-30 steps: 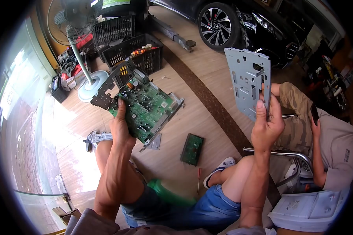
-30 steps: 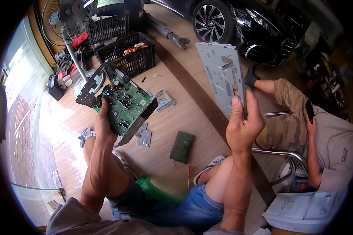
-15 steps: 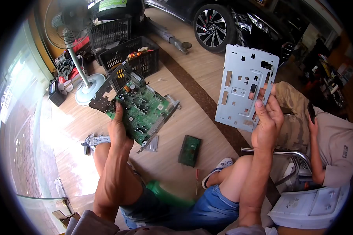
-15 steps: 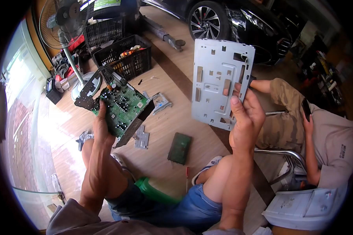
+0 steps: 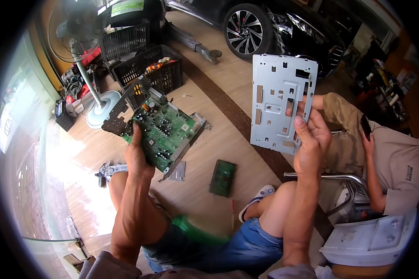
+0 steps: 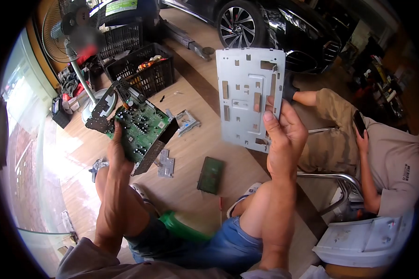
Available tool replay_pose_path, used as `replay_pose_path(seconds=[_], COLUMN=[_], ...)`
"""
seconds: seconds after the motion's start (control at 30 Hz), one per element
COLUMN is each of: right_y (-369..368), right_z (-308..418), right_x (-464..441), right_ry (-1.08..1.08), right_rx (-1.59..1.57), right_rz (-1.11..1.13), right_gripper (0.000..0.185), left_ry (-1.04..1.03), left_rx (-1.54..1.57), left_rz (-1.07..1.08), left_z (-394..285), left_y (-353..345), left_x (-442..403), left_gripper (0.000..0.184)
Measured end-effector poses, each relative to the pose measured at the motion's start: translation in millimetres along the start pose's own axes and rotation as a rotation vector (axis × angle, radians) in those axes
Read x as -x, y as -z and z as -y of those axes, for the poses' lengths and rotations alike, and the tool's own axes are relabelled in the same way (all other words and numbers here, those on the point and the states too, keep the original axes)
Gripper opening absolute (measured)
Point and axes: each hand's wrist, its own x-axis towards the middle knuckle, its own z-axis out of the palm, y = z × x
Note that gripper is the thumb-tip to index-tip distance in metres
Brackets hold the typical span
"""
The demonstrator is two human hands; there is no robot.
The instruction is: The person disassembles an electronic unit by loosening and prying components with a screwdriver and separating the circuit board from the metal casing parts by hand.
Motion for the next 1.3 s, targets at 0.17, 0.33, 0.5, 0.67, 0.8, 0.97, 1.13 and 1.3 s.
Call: replay_pose_path(seconds=[0.17, 0.33, 0.5, 0.67, 0.8, 0.97, 1.13, 1.3], right_y=[-1, 1, 1, 1, -2, -3, -7, -8], right_z=[-2, -2, -6, -8, -5, -8, -6, -4], right_x=[3, 4, 4, 6, 9, 13, 16, 18], right_ry=[0.003, 0.022, 0.073, 0.114, 0.124, 0.256, 0.431, 0.565], right_rx=[0.015, 0.111, 0.210, 0.309, 0.330, 0.403, 0.557, 0.698], right_rz=[0.000, 0.021, 0.052, 0.050, 0.049, 0.020, 0.016, 0.022], right_gripper=[0.038, 0.039, 0.038, 0.037, 0.034, 0.028, 0.025, 0.023], left_ry=[-0.013, -0.014, 0.001, -0.008, -0.022, -0.065, -0.061, -0.062], left_rx=[-0.008, -0.007, 0.004, -0.019, -0.030, 0.004, 0.021, 0.003], left_rz=[-0.005, -0.002, -0.042, -0.014, -0.042, -0.067, -0.082, -0.074], left_z=[1, 0, -1, 0, 0, -1, 0, -2], left_y=[-1, -1, 0, 2, 1, -3, 1, 0], left_x=[0, 1, 1, -1, -2, 1, 0, 3], left_gripper=[0.047, 0.047, 0.045, 0.042, 0.041, 0.044, 0.044, 0.042])
